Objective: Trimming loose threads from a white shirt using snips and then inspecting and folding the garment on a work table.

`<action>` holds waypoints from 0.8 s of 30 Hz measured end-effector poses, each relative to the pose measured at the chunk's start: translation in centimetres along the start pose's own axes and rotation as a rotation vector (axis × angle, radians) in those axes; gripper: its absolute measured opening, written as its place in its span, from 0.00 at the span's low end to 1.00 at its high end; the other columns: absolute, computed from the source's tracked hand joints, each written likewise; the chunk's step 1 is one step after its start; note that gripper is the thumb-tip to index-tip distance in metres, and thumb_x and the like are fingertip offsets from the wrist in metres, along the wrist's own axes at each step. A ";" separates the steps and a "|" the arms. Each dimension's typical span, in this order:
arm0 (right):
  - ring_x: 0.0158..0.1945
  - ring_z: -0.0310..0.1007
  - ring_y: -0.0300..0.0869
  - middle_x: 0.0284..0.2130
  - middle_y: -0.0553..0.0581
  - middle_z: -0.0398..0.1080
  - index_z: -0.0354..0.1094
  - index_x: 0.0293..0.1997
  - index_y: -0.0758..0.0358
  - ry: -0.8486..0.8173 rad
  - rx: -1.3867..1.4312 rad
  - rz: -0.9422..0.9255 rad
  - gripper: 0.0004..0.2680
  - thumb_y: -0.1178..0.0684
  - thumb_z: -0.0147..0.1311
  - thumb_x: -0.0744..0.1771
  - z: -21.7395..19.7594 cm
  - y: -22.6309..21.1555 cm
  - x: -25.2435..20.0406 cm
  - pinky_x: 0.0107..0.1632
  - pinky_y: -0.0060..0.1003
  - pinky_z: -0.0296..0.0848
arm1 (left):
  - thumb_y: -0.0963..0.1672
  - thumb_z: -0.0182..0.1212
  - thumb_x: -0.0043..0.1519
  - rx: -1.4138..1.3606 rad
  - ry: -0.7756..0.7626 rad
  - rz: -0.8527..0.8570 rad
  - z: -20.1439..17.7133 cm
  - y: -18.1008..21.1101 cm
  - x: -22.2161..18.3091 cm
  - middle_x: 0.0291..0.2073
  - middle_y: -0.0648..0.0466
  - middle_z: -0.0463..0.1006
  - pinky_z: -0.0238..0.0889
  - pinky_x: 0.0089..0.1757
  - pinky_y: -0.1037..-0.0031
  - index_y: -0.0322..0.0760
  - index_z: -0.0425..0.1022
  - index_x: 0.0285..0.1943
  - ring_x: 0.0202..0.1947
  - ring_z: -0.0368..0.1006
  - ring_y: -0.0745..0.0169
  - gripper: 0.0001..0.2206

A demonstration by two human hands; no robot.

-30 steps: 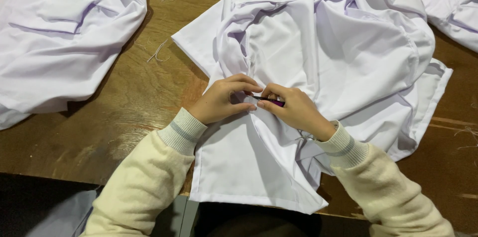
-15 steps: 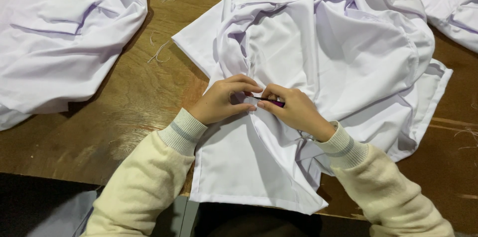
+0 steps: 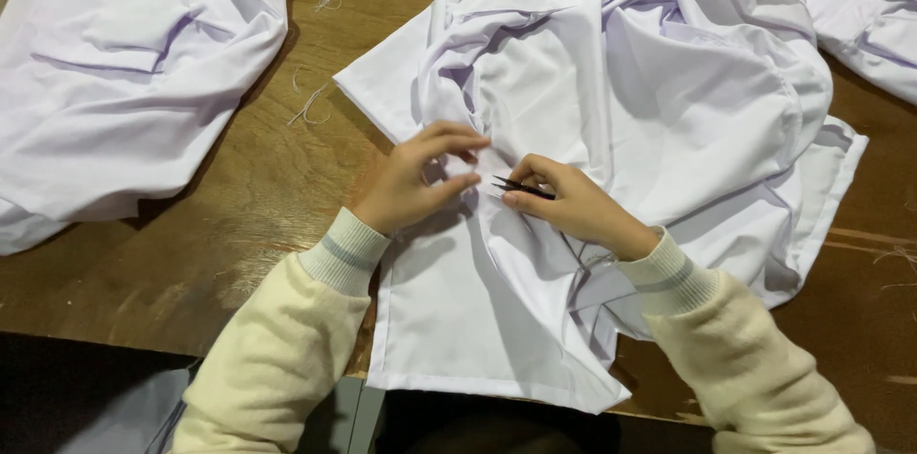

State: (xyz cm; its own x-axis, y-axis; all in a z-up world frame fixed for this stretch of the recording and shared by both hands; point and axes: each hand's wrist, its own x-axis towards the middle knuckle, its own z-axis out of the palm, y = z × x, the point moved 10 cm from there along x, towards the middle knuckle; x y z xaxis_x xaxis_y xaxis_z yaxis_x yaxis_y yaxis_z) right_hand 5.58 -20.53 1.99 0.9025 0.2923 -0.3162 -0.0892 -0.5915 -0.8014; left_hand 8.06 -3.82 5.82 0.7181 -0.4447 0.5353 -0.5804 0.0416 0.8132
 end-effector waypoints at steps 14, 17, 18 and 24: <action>0.15 0.52 0.29 0.21 0.49 0.57 0.67 0.49 0.66 0.105 0.484 0.025 0.08 0.52 0.50 0.71 -2.0 1.5 0.3 0.13 0.22 0.50 | 0.37 0.60 0.68 1.208 0.460 -0.409 -17.6 -7.0 -3.8 0.60 0.36 0.76 0.20 0.60 0.27 0.34 0.60 0.78 0.66 0.66 0.38 0.27; 0.16 0.53 0.29 0.22 0.49 0.56 0.64 0.50 0.64 0.184 0.553 -0.026 0.07 0.51 0.48 0.72 -3.3 1.2 0.1 0.13 0.21 0.50 | 0.38 0.63 0.68 1.240 0.545 -0.420 -18.0 -4.8 -4.0 0.50 0.45 0.82 0.21 0.59 0.27 0.38 0.65 0.73 0.59 0.74 0.46 0.23; 0.16 0.53 0.29 0.23 0.48 0.55 0.63 0.50 0.63 0.228 0.579 -0.047 0.07 0.51 0.48 0.72 -3.9 1.0 0.0 0.13 0.21 0.50 | 0.38 0.63 0.69 1.224 0.607 -0.433 -18.3 -3.6 -4.1 0.43 0.53 0.85 0.26 0.59 0.27 0.40 0.71 0.67 0.55 0.77 0.51 0.18; 0.16 0.54 0.28 0.23 0.48 0.56 0.64 0.51 0.65 0.302 0.536 -0.153 0.07 0.52 0.46 0.73 -5.3 -0.2 -0.7 0.17 0.21 0.53 | 0.42 0.78 0.59 1.232 0.700 -0.367 -19.6 -1.1 -5.0 0.36 0.66 0.78 0.49 0.59 0.47 0.49 0.72 0.41 0.55 0.72 0.58 0.13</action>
State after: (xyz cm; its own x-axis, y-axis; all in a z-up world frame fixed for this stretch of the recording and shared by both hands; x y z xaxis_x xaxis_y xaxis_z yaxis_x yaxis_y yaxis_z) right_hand 7.16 -24.56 5.06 0.9939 0.0723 -0.0833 -0.0776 -0.0787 -0.9939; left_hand 12.65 15.92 6.72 0.7223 0.2698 0.6367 -0.0236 -0.9106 0.4126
